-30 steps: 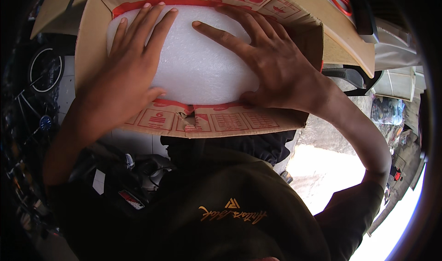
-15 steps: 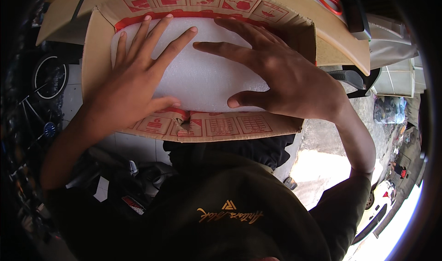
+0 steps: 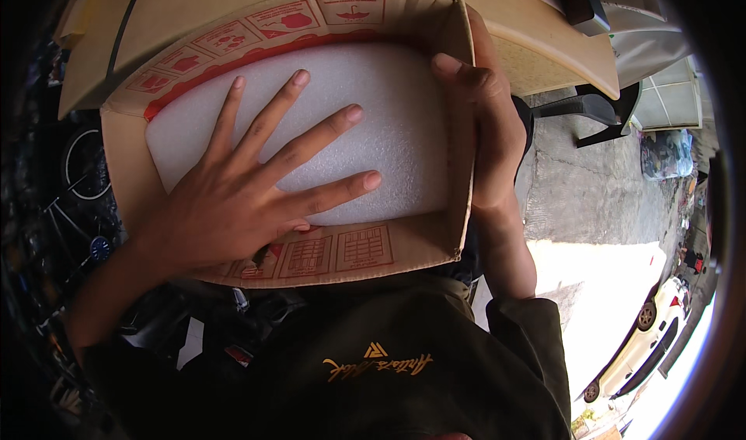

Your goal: The person uses scissors to cut into a cardboard box and then removes white foam packing peanuts and a large piece of white foam from inside the box.

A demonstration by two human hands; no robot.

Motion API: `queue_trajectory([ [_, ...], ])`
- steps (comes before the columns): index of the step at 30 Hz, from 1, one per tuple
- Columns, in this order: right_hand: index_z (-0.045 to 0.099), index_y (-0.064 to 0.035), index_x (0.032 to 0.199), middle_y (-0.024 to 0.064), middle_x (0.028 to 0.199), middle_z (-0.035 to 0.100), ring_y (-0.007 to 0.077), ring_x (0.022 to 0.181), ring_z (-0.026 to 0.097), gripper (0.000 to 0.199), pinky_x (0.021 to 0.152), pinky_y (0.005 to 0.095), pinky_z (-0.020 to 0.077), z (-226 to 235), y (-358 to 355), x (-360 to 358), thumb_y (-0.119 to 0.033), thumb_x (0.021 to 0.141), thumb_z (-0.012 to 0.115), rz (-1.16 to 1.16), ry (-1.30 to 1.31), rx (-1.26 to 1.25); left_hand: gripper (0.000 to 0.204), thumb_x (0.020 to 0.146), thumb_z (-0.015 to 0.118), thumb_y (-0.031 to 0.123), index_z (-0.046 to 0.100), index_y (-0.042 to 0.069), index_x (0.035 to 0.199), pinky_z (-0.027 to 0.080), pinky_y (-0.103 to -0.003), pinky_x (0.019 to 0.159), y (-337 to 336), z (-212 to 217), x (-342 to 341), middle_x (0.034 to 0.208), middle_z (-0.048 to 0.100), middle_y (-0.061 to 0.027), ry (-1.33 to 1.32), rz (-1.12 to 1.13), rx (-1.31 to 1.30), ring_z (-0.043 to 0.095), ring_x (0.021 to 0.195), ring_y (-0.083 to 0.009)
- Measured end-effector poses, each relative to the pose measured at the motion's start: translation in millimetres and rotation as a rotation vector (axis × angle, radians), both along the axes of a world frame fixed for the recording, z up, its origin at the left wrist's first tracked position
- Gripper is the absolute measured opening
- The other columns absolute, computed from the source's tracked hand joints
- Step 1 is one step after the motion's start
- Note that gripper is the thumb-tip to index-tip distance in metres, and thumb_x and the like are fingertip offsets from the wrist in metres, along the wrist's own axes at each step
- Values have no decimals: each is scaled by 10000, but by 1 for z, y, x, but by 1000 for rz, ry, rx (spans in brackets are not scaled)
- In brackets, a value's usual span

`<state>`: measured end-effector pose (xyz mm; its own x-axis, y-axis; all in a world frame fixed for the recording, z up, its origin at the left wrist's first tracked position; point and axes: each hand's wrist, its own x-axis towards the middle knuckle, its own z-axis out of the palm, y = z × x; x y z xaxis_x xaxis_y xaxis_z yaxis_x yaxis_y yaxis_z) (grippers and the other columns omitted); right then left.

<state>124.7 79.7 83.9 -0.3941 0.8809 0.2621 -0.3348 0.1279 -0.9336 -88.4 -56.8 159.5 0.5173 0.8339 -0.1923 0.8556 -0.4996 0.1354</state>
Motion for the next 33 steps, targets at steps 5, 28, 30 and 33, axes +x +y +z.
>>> queue_trajectory([
  [5, 463, 59, 1449, 206, 1568, 392, 273, 1416, 417, 461, 1185, 370, 306, 44, -17, -27, -83, 1011, 438, -116, -142, -203, 604, 813, 729, 359, 596, 341, 1402, 128, -774, 1173, 20, -11, 21, 1600, 375, -20, -72, 9, 109, 228, 1520, -430],
  [28, 299, 81, 1544, 201, 1547, 406, 279, 1445, 391, 667, 1231, 376, 272, 16, 10, -18, -76, 901, 380, 485, 723, -537, 220, 898, 578, 294, 769, 186, 904, 176, -682, 1223, 38, -43, 28, 1194, 674, -4, -93, -123, 353, 503, 1359, -189],
  [30, 307, 85, 1537, 207, 1542, 408, 283, 1444, 392, 671, 1229, 378, 276, 25, -3, -24, -77, 891, 385, 436, 703, -512, 234, 901, 583, 296, 760, 159, 971, 188, -667, 1227, 37, -42, 29, 1205, 681, -12, -84, -119, 336, 518, 1346, -168],
  [33, 312, 85, 1534, 215, 1537, 412, 286, 1443, 395, 685, 1226, 382, 285, 19, 0, -25, -80, 874, 391, 469, 660, -416, 368, 847, 676, 320, 742, 89, 1126, 196, -663, 1232, 38, -35, 29, 1269, 678, -38, -50, -114, 254, 499, 1377, -175],
])
